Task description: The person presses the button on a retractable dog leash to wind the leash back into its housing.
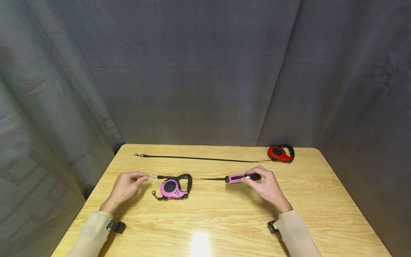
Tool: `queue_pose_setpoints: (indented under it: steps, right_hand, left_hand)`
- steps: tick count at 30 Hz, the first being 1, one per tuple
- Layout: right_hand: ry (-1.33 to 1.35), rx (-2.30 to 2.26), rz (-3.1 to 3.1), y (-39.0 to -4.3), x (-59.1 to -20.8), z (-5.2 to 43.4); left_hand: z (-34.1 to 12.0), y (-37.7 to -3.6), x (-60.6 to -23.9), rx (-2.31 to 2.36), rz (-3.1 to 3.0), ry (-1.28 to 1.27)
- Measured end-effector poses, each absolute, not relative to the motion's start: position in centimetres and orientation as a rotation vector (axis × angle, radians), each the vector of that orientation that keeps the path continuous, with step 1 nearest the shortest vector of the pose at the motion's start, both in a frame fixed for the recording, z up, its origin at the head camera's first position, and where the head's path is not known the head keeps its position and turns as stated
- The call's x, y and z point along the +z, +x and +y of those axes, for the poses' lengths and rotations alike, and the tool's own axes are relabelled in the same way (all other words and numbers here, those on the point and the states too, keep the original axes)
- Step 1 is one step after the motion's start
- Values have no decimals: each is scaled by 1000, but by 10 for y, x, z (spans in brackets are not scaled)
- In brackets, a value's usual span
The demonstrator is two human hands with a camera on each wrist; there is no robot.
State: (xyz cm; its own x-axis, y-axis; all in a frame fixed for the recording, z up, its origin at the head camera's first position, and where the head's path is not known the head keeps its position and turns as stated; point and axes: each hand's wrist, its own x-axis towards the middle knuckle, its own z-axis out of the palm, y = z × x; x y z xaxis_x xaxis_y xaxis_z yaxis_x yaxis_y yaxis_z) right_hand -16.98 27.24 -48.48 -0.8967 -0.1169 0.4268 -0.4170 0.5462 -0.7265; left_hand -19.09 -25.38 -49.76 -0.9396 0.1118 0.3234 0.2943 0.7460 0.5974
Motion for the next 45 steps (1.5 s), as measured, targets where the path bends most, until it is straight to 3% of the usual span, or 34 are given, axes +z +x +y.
queue_pose_setpoints:
  steps: [45]
  right_hand:
    - [557,1367,-2444,-176,-489,245]
  left_hand:
    - [-229,-185,-491,-993,-2670,-395]
